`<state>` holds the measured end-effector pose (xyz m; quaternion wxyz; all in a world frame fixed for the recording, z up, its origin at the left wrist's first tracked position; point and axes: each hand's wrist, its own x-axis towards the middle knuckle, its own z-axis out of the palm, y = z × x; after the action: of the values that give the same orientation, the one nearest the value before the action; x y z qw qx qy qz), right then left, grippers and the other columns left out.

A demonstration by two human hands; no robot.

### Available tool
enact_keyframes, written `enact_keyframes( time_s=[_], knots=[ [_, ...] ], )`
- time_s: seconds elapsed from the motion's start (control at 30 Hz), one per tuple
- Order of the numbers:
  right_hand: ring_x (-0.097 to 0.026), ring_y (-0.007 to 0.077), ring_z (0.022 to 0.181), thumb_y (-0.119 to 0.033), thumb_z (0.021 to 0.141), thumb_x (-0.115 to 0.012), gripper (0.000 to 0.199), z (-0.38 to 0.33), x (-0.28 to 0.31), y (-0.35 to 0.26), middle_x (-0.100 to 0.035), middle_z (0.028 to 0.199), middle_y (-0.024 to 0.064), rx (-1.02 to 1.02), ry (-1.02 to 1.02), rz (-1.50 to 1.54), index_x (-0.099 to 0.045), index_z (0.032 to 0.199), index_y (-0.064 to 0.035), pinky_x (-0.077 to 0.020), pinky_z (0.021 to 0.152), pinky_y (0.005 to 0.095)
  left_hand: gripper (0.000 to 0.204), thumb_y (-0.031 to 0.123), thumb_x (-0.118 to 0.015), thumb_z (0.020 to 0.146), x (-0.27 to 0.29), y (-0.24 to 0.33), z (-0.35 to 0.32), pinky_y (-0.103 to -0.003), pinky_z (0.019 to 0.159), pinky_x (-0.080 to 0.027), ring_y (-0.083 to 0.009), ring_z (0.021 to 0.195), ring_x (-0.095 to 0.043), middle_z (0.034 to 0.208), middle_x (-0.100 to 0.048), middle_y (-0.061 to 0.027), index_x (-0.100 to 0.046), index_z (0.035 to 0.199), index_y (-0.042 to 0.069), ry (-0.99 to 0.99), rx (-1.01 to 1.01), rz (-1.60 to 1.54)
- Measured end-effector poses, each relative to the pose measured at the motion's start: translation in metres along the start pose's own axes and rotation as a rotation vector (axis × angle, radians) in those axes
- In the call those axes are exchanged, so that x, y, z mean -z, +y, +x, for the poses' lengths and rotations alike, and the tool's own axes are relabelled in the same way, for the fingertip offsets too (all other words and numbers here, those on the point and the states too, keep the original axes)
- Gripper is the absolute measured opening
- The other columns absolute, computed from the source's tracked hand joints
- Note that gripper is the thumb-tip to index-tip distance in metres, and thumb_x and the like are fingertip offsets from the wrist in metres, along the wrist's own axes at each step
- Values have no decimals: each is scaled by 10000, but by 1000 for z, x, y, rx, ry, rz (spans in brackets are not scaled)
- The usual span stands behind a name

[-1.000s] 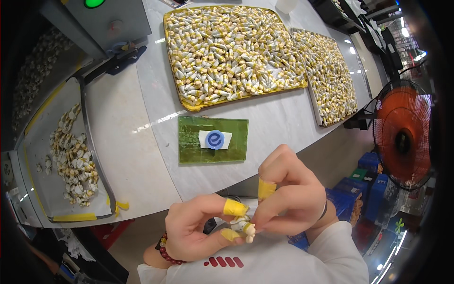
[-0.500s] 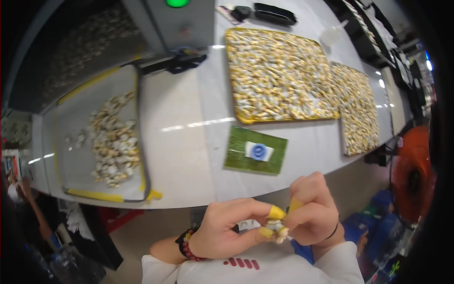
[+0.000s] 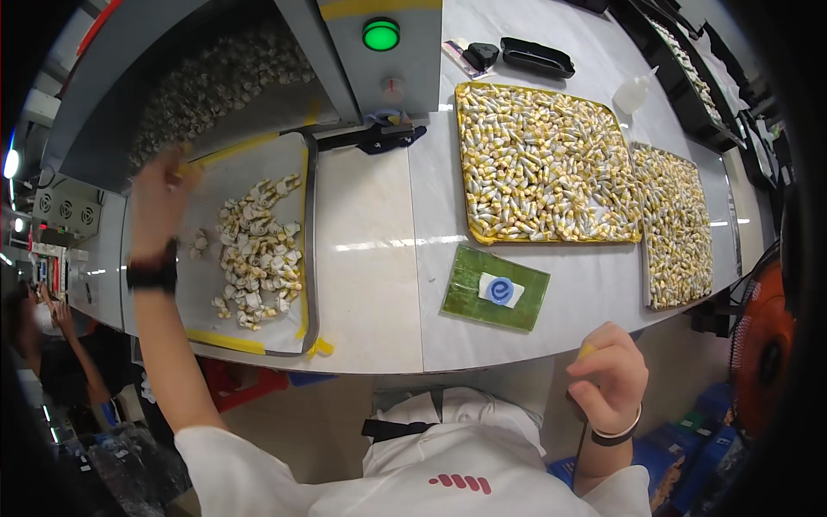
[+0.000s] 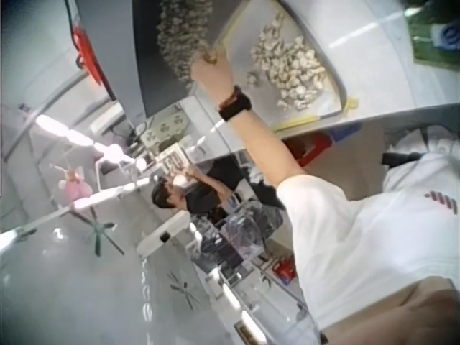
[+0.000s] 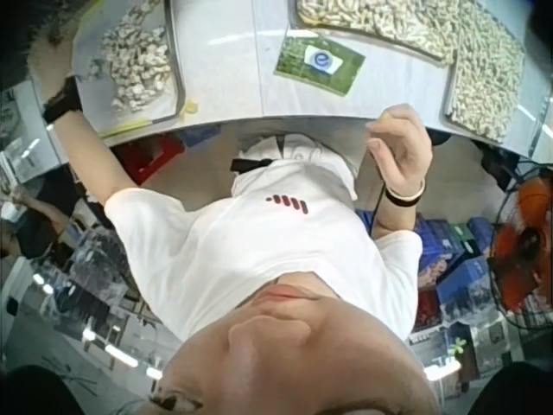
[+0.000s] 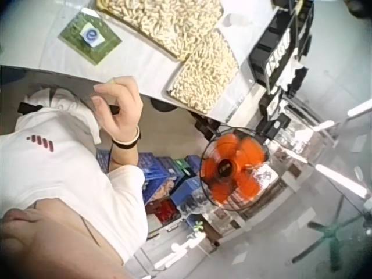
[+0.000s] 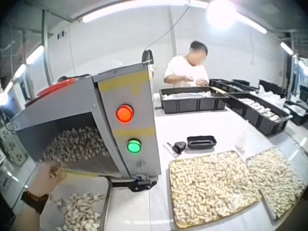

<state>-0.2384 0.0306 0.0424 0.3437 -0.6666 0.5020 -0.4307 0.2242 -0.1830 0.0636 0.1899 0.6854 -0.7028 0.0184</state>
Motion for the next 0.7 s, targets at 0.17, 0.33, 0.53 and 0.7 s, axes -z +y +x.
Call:
enact_keyframes(
  time_s=[0.17, 0.33, 0.53, 0.7],
  knots=[
    [-519, 175, 632, -18, 644, -689, 140, -10, 21, 0, -558, 736, 80, -36, 69, -83, -643, 776, -24, -410, 568, 265, 479, 390, -691, 726, -55, -96, 82, -430, 794, -474, -384, 954, -593, 998, -622, -240, -637, 1064, 56, -37, 58, 456],
    [-541, 183, 622, 16, 693, -672, 100, -5, 50, 1, -575, 675, 68, -98, 103, -253, -635, 781, -15, -425, 574, 274, 307, 354, -622, 794, -91, -196, 109, -480, 721, -489, -401, 855, -612, 907, -647, -193, -663, 999, 129, 37, -7, 464],
    [-558, 263, 692, -105, 784, -632, 71, 43, 87, 31, -570, 726, 85, -61, 31, -715, -581, 796, -59, -448, 613, 345, 352, 284, -572, 845, -99, -199, 125, -439, 785, -463, -402, 938, -582, 982, -610, -250, -607, 1064, 10, -41, -38, 383],
    [-585, 304, 763, -103, 774, -600, 83, 100, 80, 62, -593, 764, 111, 90, -55, -772, -589, 817, -33, -480, 684, 392, 398, 256, -488, 938, -28, -222, 98, -334, 905, -406, -260, 1077, -553, 1175, -561, -163, -484, 1206, -39, 279, -121, -161]
  ],
)
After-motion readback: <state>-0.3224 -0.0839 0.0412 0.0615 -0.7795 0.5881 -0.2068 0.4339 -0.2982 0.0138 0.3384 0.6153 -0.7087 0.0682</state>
